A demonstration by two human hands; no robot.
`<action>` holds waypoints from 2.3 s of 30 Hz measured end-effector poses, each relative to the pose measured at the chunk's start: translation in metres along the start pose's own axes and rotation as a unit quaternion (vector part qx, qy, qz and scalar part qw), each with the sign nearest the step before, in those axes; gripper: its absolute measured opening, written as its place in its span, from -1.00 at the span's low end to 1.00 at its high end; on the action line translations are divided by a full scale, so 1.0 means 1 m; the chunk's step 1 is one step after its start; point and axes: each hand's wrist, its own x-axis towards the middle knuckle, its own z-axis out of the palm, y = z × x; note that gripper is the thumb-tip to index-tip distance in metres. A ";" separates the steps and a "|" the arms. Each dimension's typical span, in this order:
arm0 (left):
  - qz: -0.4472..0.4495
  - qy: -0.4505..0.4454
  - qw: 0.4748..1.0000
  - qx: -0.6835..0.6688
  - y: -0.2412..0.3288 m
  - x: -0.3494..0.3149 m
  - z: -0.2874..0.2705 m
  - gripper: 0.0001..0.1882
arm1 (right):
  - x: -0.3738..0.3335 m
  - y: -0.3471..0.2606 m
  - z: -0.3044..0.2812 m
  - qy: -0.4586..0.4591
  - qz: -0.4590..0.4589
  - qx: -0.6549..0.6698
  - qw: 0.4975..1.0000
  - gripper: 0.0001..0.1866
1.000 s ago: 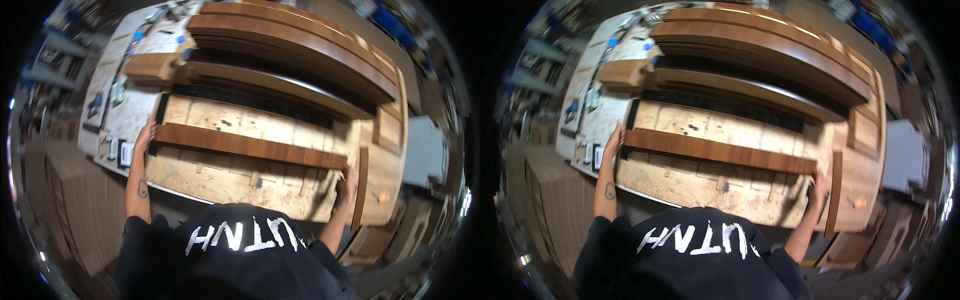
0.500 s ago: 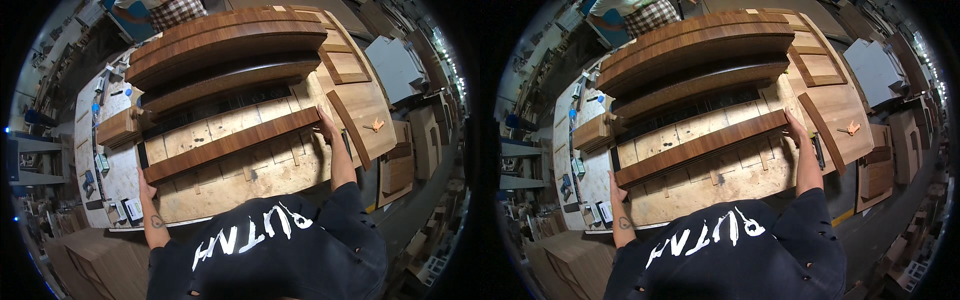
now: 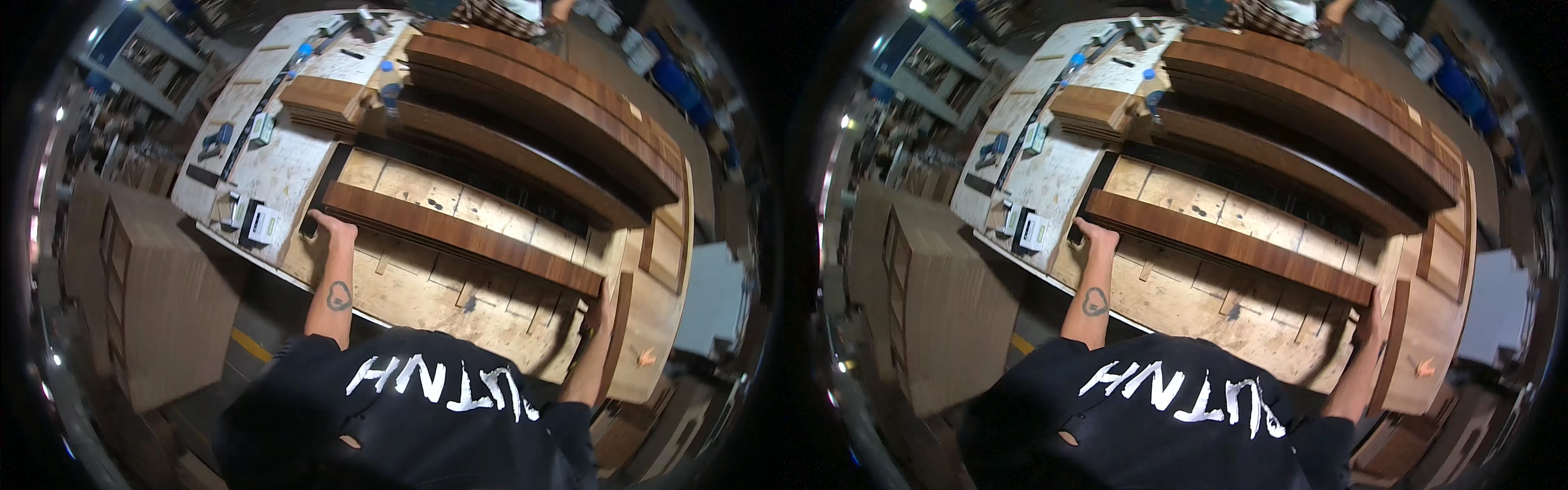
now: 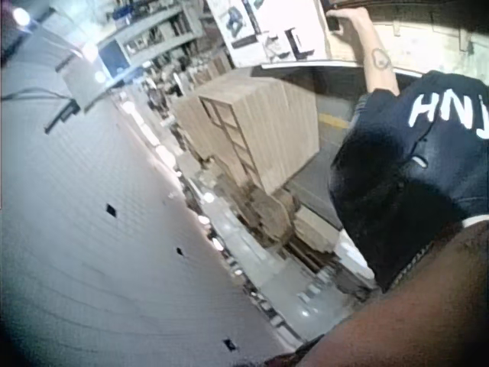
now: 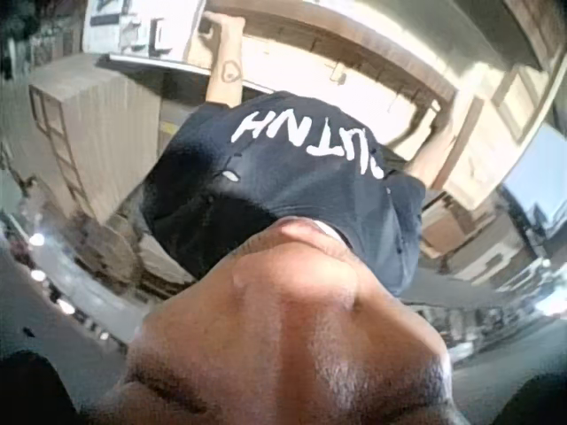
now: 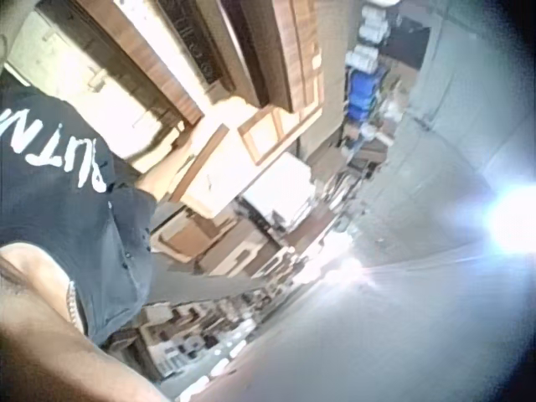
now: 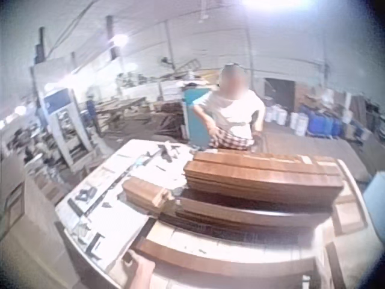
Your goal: The person stacks curved wooden panels on a workbench, then picks up smaller rectangular wood pieces and places them on a flat panel. The person uses a pneumatic nail gun to fasten the pieces together, forming a framed panel structure.
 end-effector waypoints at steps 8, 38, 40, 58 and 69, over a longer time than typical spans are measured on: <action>-0.005 0.116 0.990 0.081 -0.018 0.002 0.006 0.07 | 0.036 -0.083 0.124 0.092 -0.424 -0.023 0.900 -0.50; -0.054 0.065 0.992 0.090 -0.101 -0.094 0.026 0.09 | 0.054 -0.045 0.572 -0.458 0.009 -0.534 0.711 -0.12; -0.055 0.061 0.992 0.096 -0.102 -0.096 0.028 0.09 | 0.063 -0.042 0.569 -0.435 0.029 -0.557 0.707 -0.08; 0.057 0.050 0.955 0.288 -0.043 -0.082 0.008 0.26 | 0.012 -0.066 0.490 -0.267 -0.316 -0.445 0.794 -0.29; -0.186 -0.193 0.814 0.515 0.092 0.113 0.010 0.08 | -0.021 -0.077 0.078 0.385 -0.274 -0.273 0.838 -0.29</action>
